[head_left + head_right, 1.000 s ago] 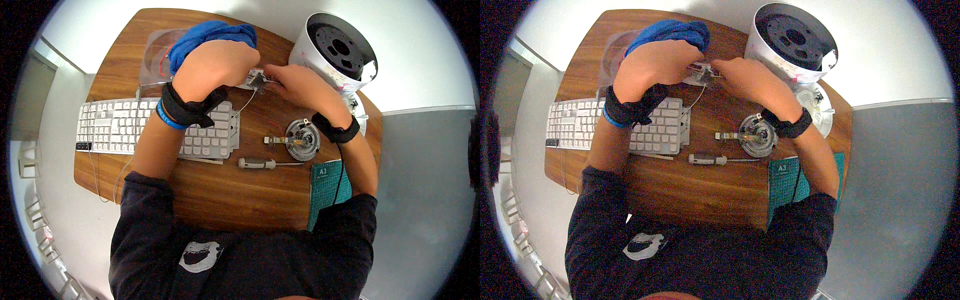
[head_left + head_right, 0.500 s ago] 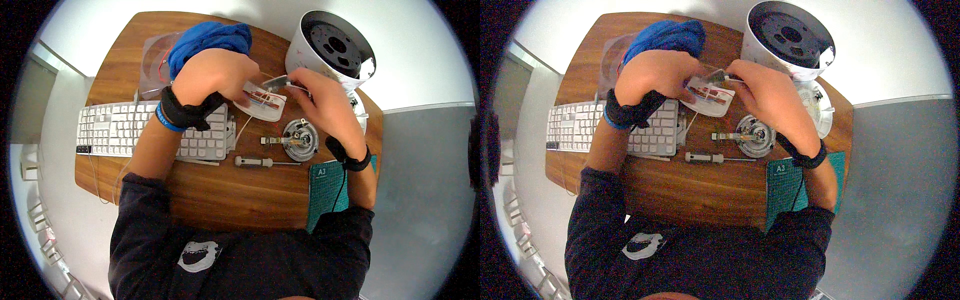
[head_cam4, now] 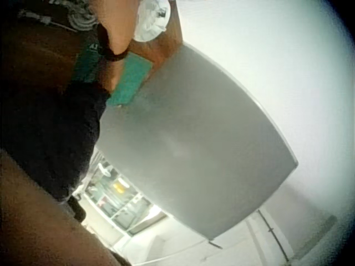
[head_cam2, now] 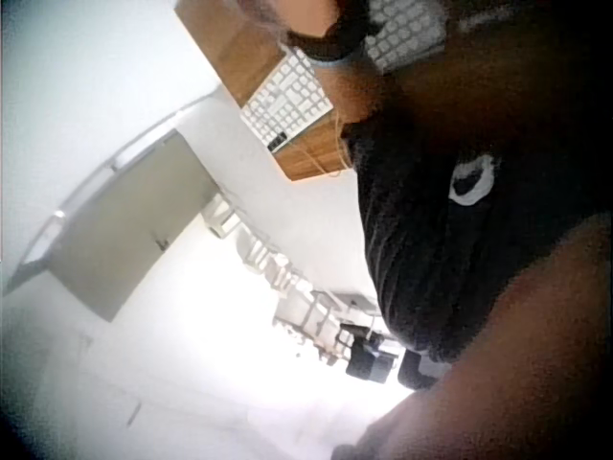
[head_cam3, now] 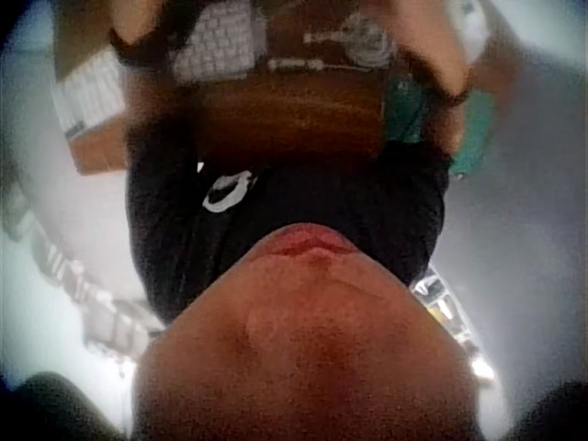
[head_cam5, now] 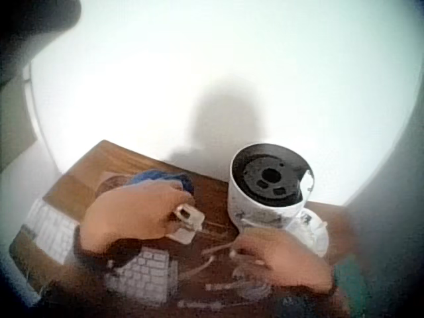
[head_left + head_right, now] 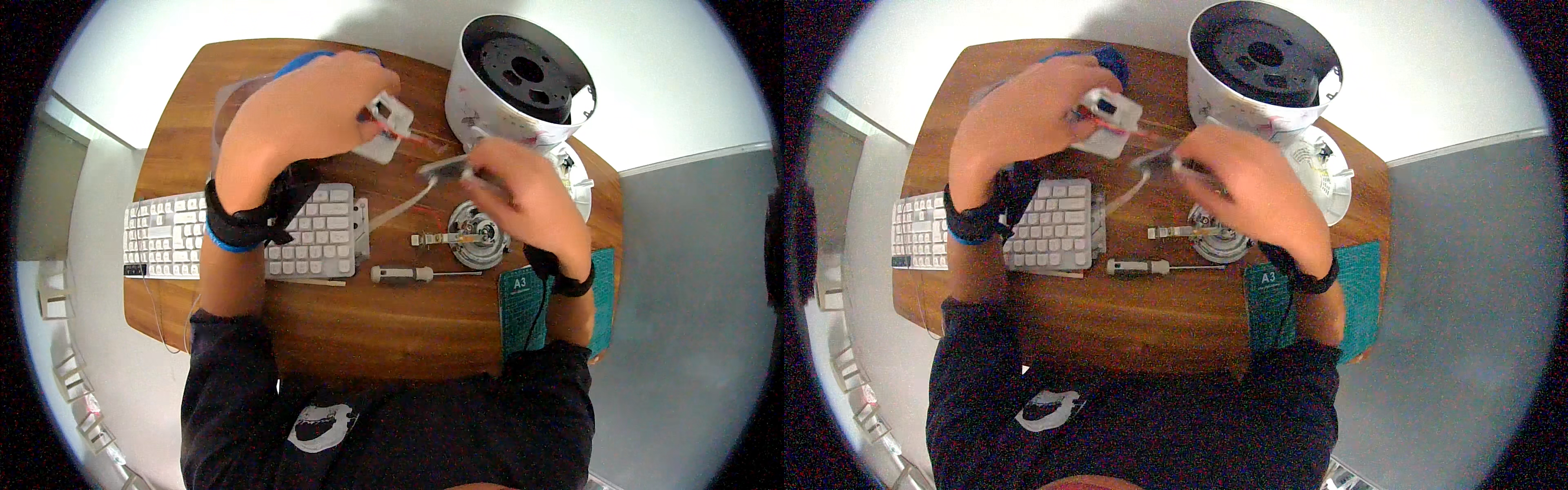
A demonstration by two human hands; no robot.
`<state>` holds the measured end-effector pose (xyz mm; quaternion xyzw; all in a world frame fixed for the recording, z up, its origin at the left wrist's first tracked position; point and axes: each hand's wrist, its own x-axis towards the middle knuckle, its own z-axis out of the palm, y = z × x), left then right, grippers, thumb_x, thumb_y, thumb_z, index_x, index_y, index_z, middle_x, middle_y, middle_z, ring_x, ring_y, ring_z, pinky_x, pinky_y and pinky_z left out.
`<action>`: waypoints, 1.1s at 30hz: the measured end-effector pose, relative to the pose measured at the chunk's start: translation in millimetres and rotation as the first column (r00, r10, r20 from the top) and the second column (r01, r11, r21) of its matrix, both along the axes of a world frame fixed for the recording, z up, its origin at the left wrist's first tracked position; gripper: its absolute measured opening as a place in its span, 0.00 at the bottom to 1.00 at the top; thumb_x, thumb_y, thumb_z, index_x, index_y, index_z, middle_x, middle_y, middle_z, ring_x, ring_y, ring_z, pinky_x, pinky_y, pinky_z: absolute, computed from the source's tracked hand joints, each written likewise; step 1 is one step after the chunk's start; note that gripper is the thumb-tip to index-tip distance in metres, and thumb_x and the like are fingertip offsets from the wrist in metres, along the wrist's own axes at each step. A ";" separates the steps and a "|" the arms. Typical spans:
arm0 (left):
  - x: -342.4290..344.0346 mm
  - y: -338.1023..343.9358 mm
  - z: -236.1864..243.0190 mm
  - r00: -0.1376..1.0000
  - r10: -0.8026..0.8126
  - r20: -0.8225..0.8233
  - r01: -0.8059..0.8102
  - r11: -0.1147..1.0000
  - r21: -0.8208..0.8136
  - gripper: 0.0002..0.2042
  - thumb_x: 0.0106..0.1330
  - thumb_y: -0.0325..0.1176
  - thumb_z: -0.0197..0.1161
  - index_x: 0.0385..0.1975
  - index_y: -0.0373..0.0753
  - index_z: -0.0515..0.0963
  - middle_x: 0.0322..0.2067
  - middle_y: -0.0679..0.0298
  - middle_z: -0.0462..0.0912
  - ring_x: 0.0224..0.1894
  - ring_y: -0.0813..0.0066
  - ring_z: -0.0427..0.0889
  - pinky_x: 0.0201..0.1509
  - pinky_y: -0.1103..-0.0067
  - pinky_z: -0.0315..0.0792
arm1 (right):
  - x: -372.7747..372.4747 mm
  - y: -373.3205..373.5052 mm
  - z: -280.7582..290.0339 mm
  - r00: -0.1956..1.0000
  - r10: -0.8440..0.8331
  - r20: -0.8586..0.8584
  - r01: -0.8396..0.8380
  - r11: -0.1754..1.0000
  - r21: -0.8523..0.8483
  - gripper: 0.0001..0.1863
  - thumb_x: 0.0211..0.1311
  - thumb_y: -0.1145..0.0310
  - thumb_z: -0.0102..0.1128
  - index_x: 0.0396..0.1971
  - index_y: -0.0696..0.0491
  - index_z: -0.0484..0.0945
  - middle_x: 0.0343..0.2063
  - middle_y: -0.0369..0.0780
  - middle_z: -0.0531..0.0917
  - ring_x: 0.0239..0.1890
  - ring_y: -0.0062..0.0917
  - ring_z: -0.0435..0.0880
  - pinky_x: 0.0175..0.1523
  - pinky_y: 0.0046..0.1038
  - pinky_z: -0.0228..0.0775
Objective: The person cleans a small white plastic component with a blue cloth, then proceeds to assemble it into a larger white appliance base. They connect wires and secure the component inside the base, working with various small parts and tools on a wooden table.
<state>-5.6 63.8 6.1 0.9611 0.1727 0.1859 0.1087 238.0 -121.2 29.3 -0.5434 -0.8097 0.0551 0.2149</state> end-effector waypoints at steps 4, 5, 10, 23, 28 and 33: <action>7.1 -0.5 14.7 0.975 0.007 0.223 -0.011 1.000 0.016 0.21 0.67 0.31 0.72 0.61 0.39 0.83 0.51 0.52 0.86 0.54 0.48 0.86 0.59 0.64 0.80 | -6.1 -0.3 -13.5 0.992 0.046 0.120 -0.020 0.978 -0.209 0.11 0.67 0.66 0.69 0.44 0.53 0.81 0.36 0.44 0.87 0.43 0.48 0.88 0.46 0.49 0.80; 10.1 -4.3 18.6 0.966 -0.001 0.257 -0.001 1.000 0.006 0.22 0.68 0.31 0.72 0.61 0.39 0.83 0.50 0.53 0.86 0.53 0.49 0.86 0.58 0.65 0.80 | -5.8 0.2 -18.9 0.990 0.042 0.136 -0.010 0.974 -0.225 0.11 0.68 0.66 0.69 0.44 0.53 0.81 0.37 0.44 0.87 0.43 0.48 0.88 0.46 0.49 0.80; 20.7 -23.5 30.0 0.937 0.018 0.349 0.018 0.995 -0.099 0.22 0.68 0.32 0.74 0.62 0.39 0.84 0.48 0.55 0.86 0.48 0.59 0.86 0.55 0.72 0.79 | -5.3 5.8 -26.1 0.998 0.030 0.049 -0.015 0.962 -0.272 0.16 0.69 0.66 0.69 0.52 0.54 0.80 0.44 0.45 0.88 0.48 0.46 0.89 0.51 0.48 0.81; 54.0 -58.8 23.9 0.956 0.013 0.292 0.188 0.738 -0.648 0.21 0.81 0.39 0.66 0.70 0.42 0.81 0.40 0.73 0.86 0.31 0.90 0.70 0.32 0.85 0.66 | 13.3 -11.3 -27.9 0.763 -0.198 -0.615 0.166 0.980 -0.110 0.54 0.63 0.73 0.80 0.83 0.50 0.53 0.68 0.44 0.78 0.69 0.32 0.78 0.69 0.38 0.76; 66.7 -64.0 12.9 0.974 0.011 0.228 0.140 0.757 -0.638 0.21 0.86 0.37 0.57 0.74 0.40 0.76 0.42 0.70 0.86 0.37 0.89 0.74 0.40 0.84 0.72 | 23.5 -13.9 -23.7 0.708 -0.189 -0.680 0.127 0.982 -0.142 0.53 0.61 0.65 0.84 0.78 0.57 0.54 0.68 0.49 0.77 0.69 0.37 0.80 0.69 0.39 0.77; 69.8 -70.3 16.3 0.979 -0.054 0.198 0.165 0.777 -0.607 0.19 0.86 0.34 0.54 0.72 0.36 0.76 0.50 0.65 0.88 0.48 0.83 0.81 0.53 0.81 0.77 | 25.5 -20.8 -20.0 0.740 -0.171 -0.650 0.141 0.985 -0.099 0.53 0.52 0.55 0.90 0.68 0.56 0.59 0.62 0.49 0.81 0.64 0.35 0.83 0.65 0.40 0.81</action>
